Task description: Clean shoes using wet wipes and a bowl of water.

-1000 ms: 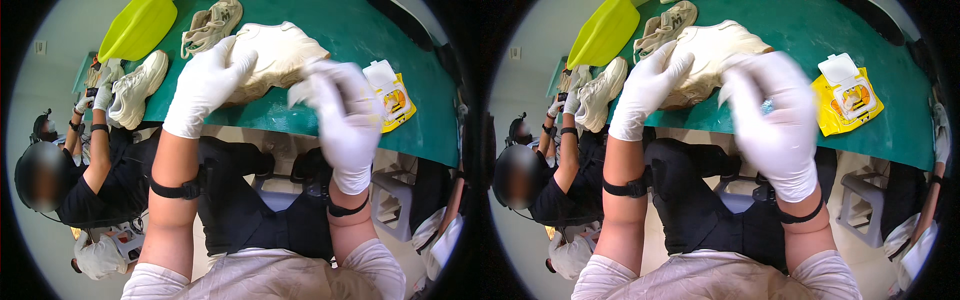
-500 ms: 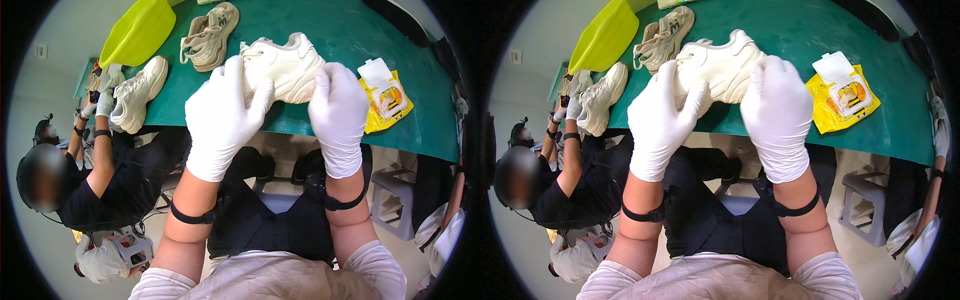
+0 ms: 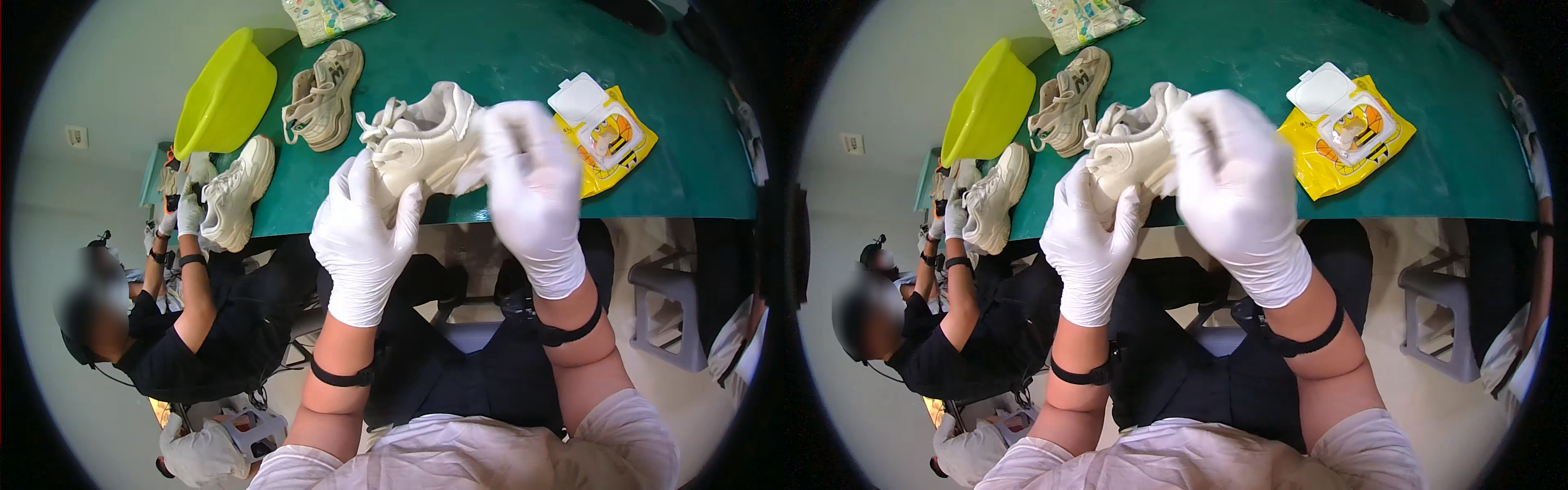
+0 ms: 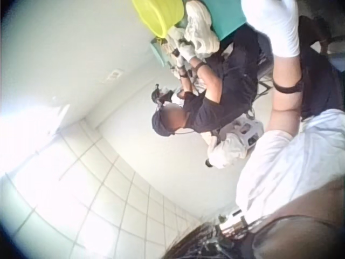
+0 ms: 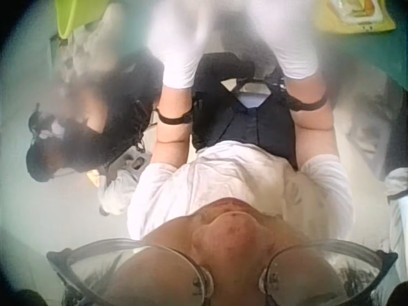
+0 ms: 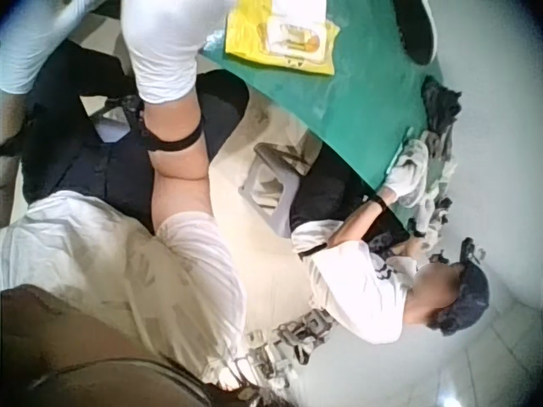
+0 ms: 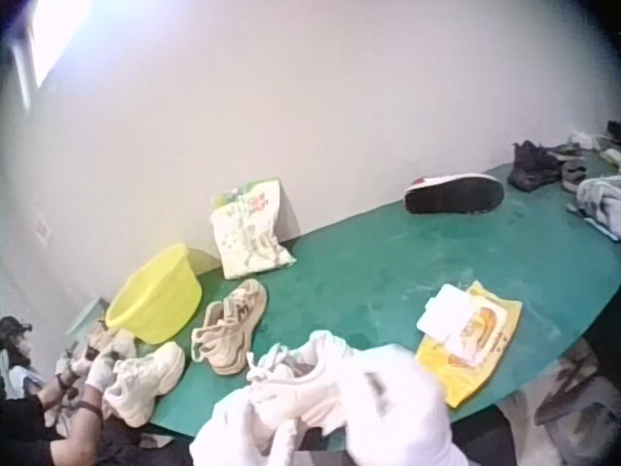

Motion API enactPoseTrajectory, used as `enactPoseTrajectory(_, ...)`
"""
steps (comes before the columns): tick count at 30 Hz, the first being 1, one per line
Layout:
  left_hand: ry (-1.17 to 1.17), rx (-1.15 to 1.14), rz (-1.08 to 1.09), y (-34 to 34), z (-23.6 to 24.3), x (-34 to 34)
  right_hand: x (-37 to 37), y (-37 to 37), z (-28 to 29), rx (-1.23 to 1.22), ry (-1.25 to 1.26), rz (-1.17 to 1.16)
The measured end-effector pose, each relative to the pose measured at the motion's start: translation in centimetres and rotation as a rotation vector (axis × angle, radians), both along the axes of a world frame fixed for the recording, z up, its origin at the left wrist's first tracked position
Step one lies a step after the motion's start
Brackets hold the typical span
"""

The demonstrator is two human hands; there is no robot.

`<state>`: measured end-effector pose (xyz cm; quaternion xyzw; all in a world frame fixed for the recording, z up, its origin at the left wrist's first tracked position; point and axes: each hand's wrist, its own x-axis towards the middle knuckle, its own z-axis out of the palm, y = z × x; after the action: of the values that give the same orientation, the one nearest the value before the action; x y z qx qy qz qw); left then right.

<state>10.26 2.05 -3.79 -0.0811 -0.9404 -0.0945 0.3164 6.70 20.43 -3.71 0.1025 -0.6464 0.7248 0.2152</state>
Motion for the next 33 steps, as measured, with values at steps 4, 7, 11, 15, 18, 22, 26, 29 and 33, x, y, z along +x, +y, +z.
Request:
enactPoseTrajectory(4, 0.023, -0.039, -0.003, 0.2, -0.6, 0.5, -2.1, 0.5, -1.4, -0.058, 0.173, -0.13)
enactPoseTrajectory(7, -0.007, -0.033, -0.016, 0.3, -0.3, 1.3, -2.5, -0.1, -2.4, 0.26, 0.101, -0.125)
enactPoseTrajectory(11, -0.151, 0.011, -0.011, 0.8, 1.3, 1.7, -2.0, 0.1, -1.7, 0.367, 0.072, -0.16)
enactPoseTrajectory(15, -0.204, 0.08, -0.079, 0.6, 0.9, 1.3, -1.2, 1.1, -1.2, 0.438, -0.002, -0.127)
enactPoseTrajectory(18, -0.111, 0.11, -0.159, -1.5, -0.1, 0.9, -0.3, 1.2, -0.5, 0.46, 0.002, -0.053)
enactPoseTrajectory(22, 0.037, 0.004, -0.245, -3.7, 1.8, -0.5, 0.4, 1.0, 0.5, 0.24, -0.001, 0.118)
enactPoseTrajectory(26, 0.079, -0.012, -0.386, -4.5, 3.1, -4.4, -0.3, 2.1, 1.1, -0.033, 0.116, 0.051)
enactPoseTrajectory(29, -0.077, -0.229, -0.33, -4.0, 3.0, -5.9, -1.0, 2.6, 0.6, -0.091, 0.129, 0.018)
enactPoseTrajectory(33, -0.185, -0.009, -0.292, -3.8, 3.1, -5.7, -1.6, 3.1, 0.0, -0.057, 0.066, 0.018)
